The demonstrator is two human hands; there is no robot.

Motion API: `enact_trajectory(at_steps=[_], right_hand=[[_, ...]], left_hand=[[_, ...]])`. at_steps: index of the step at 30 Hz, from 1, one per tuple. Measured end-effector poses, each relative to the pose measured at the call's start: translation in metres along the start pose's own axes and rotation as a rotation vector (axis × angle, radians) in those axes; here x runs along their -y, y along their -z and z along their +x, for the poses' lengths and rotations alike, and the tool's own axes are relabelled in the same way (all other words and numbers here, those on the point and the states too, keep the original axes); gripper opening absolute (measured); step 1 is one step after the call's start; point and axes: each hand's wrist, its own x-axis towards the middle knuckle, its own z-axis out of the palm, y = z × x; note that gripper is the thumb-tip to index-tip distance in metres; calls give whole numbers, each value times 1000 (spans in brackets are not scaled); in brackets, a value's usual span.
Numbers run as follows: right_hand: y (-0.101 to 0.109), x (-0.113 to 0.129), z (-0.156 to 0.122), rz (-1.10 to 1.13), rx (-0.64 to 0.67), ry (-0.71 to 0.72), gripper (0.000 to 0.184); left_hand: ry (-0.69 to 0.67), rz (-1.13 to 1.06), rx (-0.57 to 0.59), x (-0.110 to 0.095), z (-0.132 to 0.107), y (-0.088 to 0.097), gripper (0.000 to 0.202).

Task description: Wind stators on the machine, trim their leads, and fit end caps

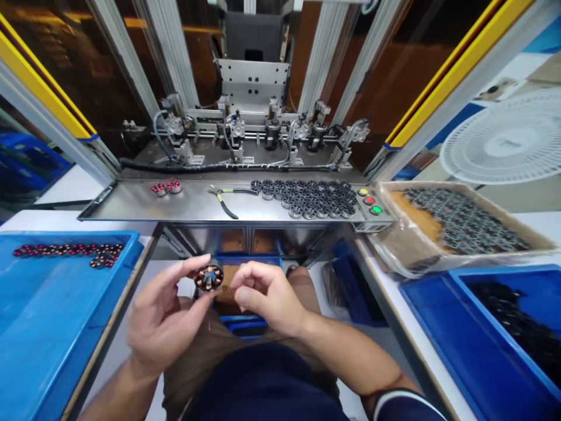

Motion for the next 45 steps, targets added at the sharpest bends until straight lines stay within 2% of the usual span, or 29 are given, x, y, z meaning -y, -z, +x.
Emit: enact_trajectory(at_steps=[2, 4, 6, 8, 10, 11, 13, 16, 18, 20, 22, 26, 29, 32, 34, 38, 43, 45], right_hand=[[-7, -1, 1, 80, 20, -34, 35], [-4, -2, -1, 155, 29, -48, 34], [11, -3, -4, 272, 81, -68, 33], [31, -5, -7, 333, 192, -82, 35], [47, -9, -11, 288, 258, -91, 33], [50, -12, -13, 243, 250, -104, 29], [44, -18, -18, 223, 179, -162, 30], [16, -24, -23, 373, 115, -242, 46], [-1, -26, -24, 459, 82, -244, 43], [-8, -28, -25, 472, 57, -256, 38], [-6, -28, -27, 448, 73, -293, 35], [14, -21, -27, 357, 181, -348, 33], [27, -2, -21, 273, 183, -296, 36], [27, 17, -15, 193, 166, -235, 38], [22, 24, -14, 151, 173, -228, 37], [16, 16, -18, 102, 184, -213, 36], [34, 5, -25, -114, 327, -305, 34], [40, 12, -24, -228, 268, -219, 32]], left_hand=[[-16, -55, 43, -10, -8, -4, 66], [-32, -120, 58, -13, -9, -5, 71], [-2, -187, 44, -14, -7, -5, 80], [74, -248, 44, -16, -6, -5, 83], [105, -288, 55, -17, -4, -7, 82], [92, -293, 56, -17, -3, -8, 82], [46, -278, 59, -15, -1, -12, 84], [-3, -235, 75, -12, 4, -18, 82], [-21, -224, 78, -12, 6, -21, 79], [-11, -220, 71, -13, 6, -22, 78], [48, -228, 62, -16, 5, -20, 80], [247, -313, 86, -20, 3, -11, 78], [333, -403, 175, -22, 1, -6, 68], [394, -479, 290, -24, -2, -7, 63], [406, -517, 305, -25, -4, -11, 65], [372, -554, 194, -25, -4, -16, 70], [365, -536, 190, -24, -3, -9, 71], [331, -479, 185, -23, -4, -8, 73]])
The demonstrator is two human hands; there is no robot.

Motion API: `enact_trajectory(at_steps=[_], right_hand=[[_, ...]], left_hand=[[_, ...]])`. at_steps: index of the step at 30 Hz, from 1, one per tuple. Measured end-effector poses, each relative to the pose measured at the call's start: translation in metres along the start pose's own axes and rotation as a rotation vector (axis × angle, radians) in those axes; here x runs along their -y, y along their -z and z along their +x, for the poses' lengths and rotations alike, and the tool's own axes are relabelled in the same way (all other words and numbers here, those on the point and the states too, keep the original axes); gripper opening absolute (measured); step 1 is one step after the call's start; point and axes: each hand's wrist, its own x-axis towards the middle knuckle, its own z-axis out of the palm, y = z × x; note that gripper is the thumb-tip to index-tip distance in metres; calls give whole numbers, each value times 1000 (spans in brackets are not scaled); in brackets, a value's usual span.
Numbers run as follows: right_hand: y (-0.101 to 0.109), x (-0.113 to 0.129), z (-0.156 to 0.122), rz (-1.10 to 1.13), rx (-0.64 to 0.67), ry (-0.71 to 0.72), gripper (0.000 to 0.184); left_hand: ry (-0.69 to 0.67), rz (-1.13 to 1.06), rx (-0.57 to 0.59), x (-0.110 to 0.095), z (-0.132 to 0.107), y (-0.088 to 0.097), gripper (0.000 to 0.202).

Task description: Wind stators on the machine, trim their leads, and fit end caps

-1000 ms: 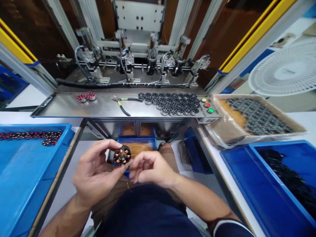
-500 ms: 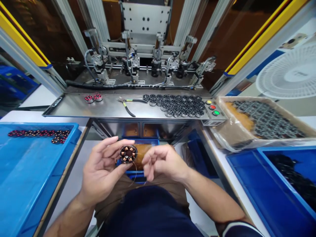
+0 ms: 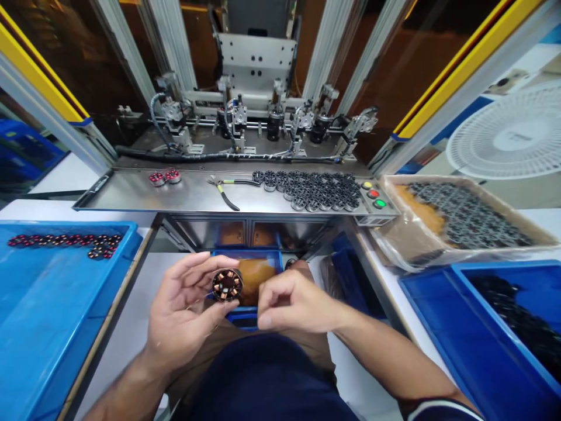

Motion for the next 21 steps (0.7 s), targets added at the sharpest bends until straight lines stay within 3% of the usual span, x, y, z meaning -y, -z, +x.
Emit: enact_trajectory(at_steps=[3, 5, 11, 17, 21], right_hand=[[0, 17, 0, -100, -237, 229, 37], [-6, 25, 3, -135, -314, 326, 41], [-24, 16, 12, -93, -348, 401, 30], [-28, 2, 11, -14, -455, 440, 24], [-32, -5, 10, -80, -467, 481, 24]], left_hand=[[-76, 139, -21, 3, -3, -2, 73], [-93, 204, -16, 4, -5, -4, 72], [16, 105, 17, 0, -7, -6, 67], [277, -54, 76, 1, 0, 1, 36], [281, -172, 68, 11, 1, 0, 42]])
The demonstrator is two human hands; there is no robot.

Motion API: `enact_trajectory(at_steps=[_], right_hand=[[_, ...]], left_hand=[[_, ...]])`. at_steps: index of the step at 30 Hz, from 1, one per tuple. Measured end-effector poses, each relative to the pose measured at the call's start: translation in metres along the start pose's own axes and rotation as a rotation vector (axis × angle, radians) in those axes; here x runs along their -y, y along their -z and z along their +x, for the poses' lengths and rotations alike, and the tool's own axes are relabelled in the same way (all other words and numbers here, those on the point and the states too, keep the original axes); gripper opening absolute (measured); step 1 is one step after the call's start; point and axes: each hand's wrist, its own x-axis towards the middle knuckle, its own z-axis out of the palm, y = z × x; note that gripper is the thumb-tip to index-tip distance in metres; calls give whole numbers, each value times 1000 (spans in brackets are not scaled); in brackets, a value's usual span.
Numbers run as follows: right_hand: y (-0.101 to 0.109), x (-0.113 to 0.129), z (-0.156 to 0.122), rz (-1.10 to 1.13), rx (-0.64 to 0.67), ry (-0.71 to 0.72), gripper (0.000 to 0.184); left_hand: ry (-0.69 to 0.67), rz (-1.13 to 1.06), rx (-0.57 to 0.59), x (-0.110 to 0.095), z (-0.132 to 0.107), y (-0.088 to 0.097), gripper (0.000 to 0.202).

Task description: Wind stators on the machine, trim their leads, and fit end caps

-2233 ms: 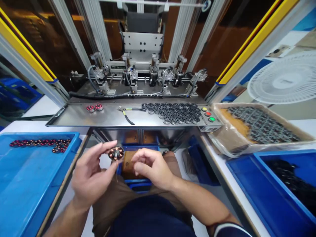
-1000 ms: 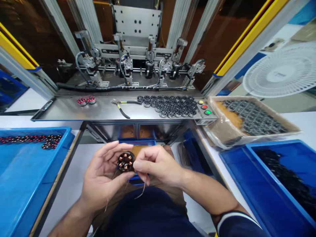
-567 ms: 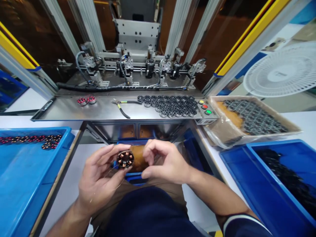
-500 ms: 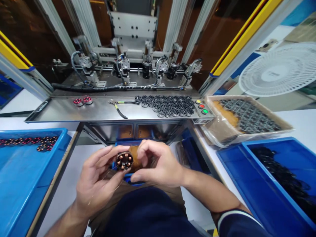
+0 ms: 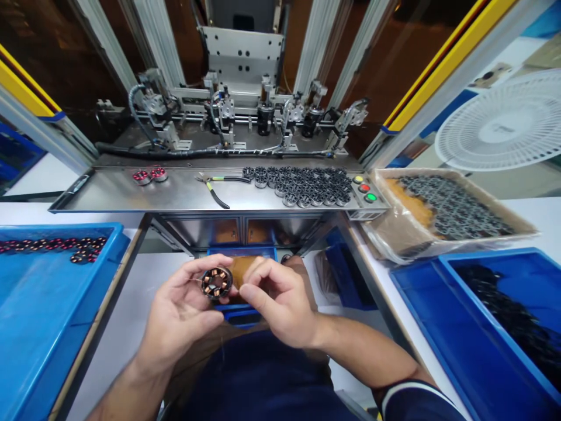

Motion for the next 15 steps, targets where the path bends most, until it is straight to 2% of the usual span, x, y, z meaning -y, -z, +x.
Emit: enact_trajectory(at_steps=[2, 4, 6, 8, 10, 12, 15], right_hand=[[0, -3, -2, -14, 5, 3, 23], [1, -6, -3, 1, 17, -1, 21], [2, -7, -2, 7, 40, 23, 22], [1, -7, 0, 13, 82, 64, 24], [-1, -8, 0, 53, 109, 63, 21], [-6, -10, -2, 133, 63, -10, 20], [-11, -15, -7, 206, -67, -129, 22]], left_hand=[[-65, 70, -81, 4, -1, -4, 39], [-174, 239, -176, 6, -4, -9, 34], [-262, 381, -230, 7, -9, -12, 43], [-317, 459, -238, 8, -14, -14, 51], [-351, 524, -232, 8, -17, -14, 50], [-386, 565, -228, 8, -18, -13, 48], [-401, 565, -229, 8, -17, -12, 55]])
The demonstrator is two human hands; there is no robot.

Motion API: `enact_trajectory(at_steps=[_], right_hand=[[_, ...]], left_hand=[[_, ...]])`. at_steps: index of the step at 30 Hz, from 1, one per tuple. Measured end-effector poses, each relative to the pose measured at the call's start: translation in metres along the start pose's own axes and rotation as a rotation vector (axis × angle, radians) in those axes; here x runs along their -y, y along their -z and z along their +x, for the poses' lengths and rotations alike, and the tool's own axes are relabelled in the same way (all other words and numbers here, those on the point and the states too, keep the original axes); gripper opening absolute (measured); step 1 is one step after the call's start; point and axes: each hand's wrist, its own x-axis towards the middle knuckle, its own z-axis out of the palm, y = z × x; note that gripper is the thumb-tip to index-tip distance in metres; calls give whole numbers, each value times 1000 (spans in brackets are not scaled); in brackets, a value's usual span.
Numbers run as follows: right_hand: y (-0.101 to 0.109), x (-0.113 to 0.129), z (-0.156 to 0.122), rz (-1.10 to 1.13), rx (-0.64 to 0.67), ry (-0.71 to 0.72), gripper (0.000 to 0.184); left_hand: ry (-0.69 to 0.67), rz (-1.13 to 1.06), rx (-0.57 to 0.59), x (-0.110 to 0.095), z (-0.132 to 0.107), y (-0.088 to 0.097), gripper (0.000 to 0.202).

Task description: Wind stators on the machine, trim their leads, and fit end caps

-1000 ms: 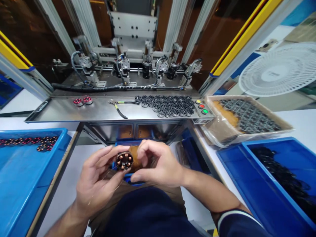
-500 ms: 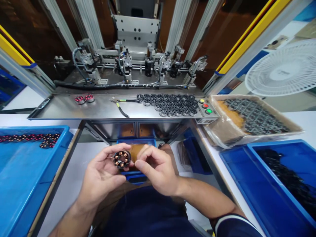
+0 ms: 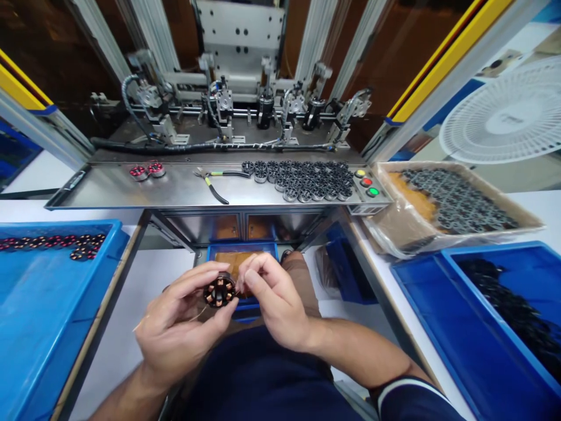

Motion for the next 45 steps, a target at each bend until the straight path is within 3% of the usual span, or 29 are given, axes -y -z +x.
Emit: enact_trajectory(at_steps=[2, 6, 8, 11, 15, 18, 23, 29, 33, 37, 42, 45], right_hand=[[0, -1, -2, -21, -30, 40, 19], [1, 6, 2, -196, -2, 288, 24], [-1, 10, 5, -216, -26, 269, 14], [-2, 9, 6, -99, -97, 132, 18], [0, 2, 3, 88, 27, 103, 23], [3, 2, 1, 36, 95, 153, 17], [4, 10, 1, -192, -7, 331, 10], [5, 15, 4, -232, 51, 356, 8], [7, 19, 4, -262, 3, 395, 10], [11, 20, 5, -262, 71, 443, 2], [14, 21, 13, -317, 149, 511, 12], [12, 22, 13, -339, 137, 535, 4]], left_hand=[[1, 14, -2, 1, 0, 2, 57], [-5, 82, 47, 1, -2, 4, 53], [-27, 98, 44, 0, -2, 4, 54], [-17, 40, 34, -3, 0, 3, 58], [92, -102, 26, -6, 5, 4, 54], [156, -128, 23, -7, 7, 6, 50], [141, -140, 50, -8, 7, 6, 49], [62, -68, 87, -6, 4, 9, 58], [34, -51, 93, -7, 3, 11, 59], [76, -84, 107, -10, 7, 12, 54], [129, -178, 162, -14, 13, 11, 48], [123, -157, 155, -15, 12, 10, 49]])
